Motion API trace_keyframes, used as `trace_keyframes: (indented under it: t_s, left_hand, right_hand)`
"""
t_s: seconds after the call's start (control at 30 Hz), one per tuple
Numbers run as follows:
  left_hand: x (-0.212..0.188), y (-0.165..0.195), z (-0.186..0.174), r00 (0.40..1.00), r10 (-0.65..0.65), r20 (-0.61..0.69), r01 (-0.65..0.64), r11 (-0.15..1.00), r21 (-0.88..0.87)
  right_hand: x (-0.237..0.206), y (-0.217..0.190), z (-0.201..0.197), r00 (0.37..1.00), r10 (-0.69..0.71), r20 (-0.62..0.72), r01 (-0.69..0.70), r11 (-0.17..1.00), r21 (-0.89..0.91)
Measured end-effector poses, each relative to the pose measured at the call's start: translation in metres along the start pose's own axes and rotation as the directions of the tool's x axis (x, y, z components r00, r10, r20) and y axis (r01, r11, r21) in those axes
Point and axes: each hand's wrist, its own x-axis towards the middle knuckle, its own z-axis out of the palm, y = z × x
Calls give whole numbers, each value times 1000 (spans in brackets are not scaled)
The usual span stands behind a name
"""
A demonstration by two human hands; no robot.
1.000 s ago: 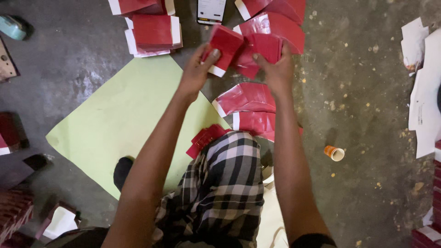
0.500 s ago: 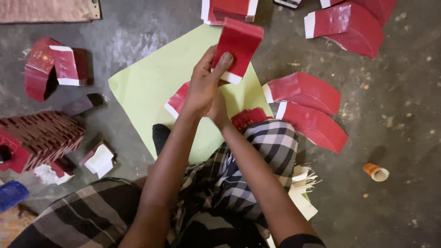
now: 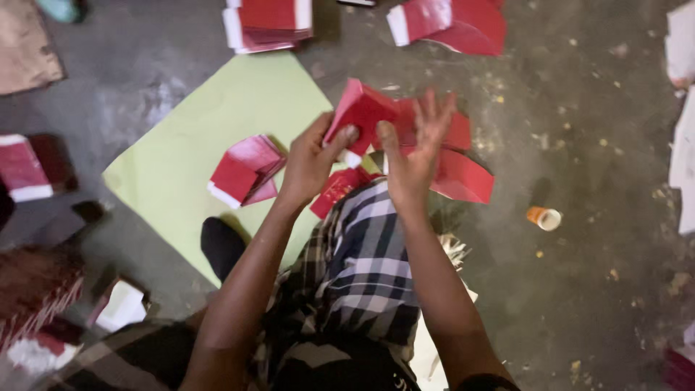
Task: The person folds red and white paper pieces by hand, pressing the folds to create small rectangular packets. The person stacks the finished packets on the floor.
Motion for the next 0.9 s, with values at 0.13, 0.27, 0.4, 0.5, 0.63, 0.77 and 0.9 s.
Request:
trace_keyframes:
  t_s: [0.13, 0.27, 0.4, 0.5, 0.63, 0.77, 0.9]
  left_hand:
    - [-2, -7, 21, 966, 17, 258, 20, 990, -139]
    - [-1, -13, 27, 905, -296, 307, 310, 951, 2]
    - [7, -15, 37, 900, -68, 431, 177, 960, -217]
    - [15, -10, 44, 880, -197, 432, 294, 941, -169]
    - [23, 0, 44, 891, -290, 349, 267, 957, 113]
    - [24, 0, 44, 915, -109, 388, 82, 993, 85]
    - [25, -10, 48, 916, -86, 392, 120, 991, -64]
  right_hand:
    - [6, -4, -16, 890, 407, 204, -451, 732, 511]
    - [1, -12, -35, 867, 428, 253, -497, 733, 464]
    - [7, -13, -52, 974, 75, 213, -46, 989, -140]
    - [18, -17, -53, 907, -240, 347, 422, 550, -721]
    - [23, -28, -50, 977, -100, 188, 118, 989, -86]
    - [22, -25, -54, 984, 141, 108, -174, 887, 429]
    - [25, -6, -63, 912, 407, 57, -372, 757, 537]
